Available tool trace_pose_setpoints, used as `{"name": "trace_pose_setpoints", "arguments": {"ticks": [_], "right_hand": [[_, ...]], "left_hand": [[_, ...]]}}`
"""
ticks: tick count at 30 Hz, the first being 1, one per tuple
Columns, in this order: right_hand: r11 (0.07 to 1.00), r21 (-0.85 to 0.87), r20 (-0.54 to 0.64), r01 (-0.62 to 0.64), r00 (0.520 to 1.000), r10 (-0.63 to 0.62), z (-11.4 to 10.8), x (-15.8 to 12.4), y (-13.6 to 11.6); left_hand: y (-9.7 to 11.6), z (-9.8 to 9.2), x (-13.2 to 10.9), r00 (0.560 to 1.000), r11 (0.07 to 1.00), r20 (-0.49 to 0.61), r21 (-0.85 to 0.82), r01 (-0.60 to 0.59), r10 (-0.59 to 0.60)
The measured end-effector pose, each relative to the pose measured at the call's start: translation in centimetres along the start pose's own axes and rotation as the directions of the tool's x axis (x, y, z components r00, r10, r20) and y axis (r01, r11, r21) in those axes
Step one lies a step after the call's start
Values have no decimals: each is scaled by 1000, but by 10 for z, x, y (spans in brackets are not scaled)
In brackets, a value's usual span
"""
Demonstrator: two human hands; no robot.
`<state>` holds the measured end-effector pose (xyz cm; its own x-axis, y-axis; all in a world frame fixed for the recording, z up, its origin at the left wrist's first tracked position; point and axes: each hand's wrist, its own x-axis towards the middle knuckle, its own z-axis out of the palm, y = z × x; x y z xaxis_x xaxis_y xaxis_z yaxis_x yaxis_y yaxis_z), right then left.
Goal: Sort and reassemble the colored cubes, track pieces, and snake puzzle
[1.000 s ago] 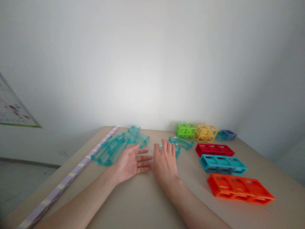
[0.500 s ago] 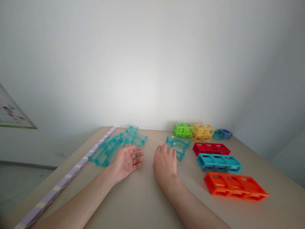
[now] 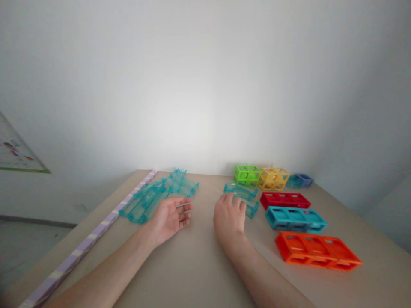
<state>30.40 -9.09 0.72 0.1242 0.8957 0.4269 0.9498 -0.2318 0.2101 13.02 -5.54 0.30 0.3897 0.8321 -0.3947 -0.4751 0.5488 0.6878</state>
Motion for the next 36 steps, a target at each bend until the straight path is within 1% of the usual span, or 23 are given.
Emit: {"name": "trace_pose_setpoints", "arguments": {"ticks": [5,7,8,9,10,11,12,13,14,15,16,17,18,20,21,23,25,29,30,31,32,34,36], "right_hand": [[1000,7,-6,-26,1000,26,0,0,1],[999,37,-52,-26,998,28,0,1,1],[998,66,-82,-8,997,14,-1,2,0],[994,105,-113,25,994,-13,-1,2,-1],[986,152,-140,72,989,-51,-1,3,-2],[970,205,-162,130,982,-98,-2,3,-4],[947,258,-178,190,973,-146,-2,3,-7],[920,307,-188,244,963,-193,-1,2,-10],[891,349,-193,288,953,-233,-1,1,-13],[865,384,-193,324,944,-268,-1,0,-16],[841,411,-191,351,935,-297,0,-2,-19],[821,434,-189,371,928,-320,1,-3,-22],[802,452,-189,390,921,-341,1,-4,-24],[770,481,-193,420,907,-374,2,-5,-26],[758,492,-195,429,902,-384,2,-5,-26],[744,507,-192,436,898,-395,3,-4,-25],[738,518,-184,431,900,-396,3,-3,-24],[719,548,-163,428,897,-410,6,-3,-23],[710,557,-161,430,895,-416,7,-2,-24],[701,567,-162,433,893,-420,8,-2,-24],[690,578,-167,436,890,-423,9,-2,-24],[662,606,-185,441,887,-423,11,-2,-24],[608,657,-214,447,883,-418,12,-2,-24]], "left_hand": [[-3,3,-2,1000,1000,11,23,-16,16],[-3,5,-2,995,990,4,107,-96,96],[-1,5,-2,982,964,-19,193,-182,190],[1,4,-2,945,904,-45,311,-295,324],[4,2,-1,873,794,-60,450,-409,484],[8,-1,-1,766,638,-54,593,-492,641],[12,-5,0,645,461,-24,720,-519,764],[16,-9,0,537,291,19,823,-488,843],[20,-14,1,463,153,59,901,-406,885],[23,-18,0,423,50,83,955,-294,902],[25,-22,0,416,-17,89,985,-173,905],[26,-25,0,427,-58,81,996,-65,901],[27,-27,0,443,-84,66,996,22,894],[28,-31,0,469,-119,42,984,135,882],[29,-33,0,470,-136,39,975,175,882],[32,-36,1,451,-157,31,957,245,892],[36,-40,3,441,-156,16,946,283,897],[40,-46,7,479,-156,-2,945,289,878],[40,-47,8,478,-160,5,945,285,879],[41,-47,9,464,-163,16,947,277,885],[42,-47,9,437,-159,30,952,263,899],[45,-46,10,340,-116,43,973,198,939],[47,-44,10,226,-27,18,999,36,974]]}}
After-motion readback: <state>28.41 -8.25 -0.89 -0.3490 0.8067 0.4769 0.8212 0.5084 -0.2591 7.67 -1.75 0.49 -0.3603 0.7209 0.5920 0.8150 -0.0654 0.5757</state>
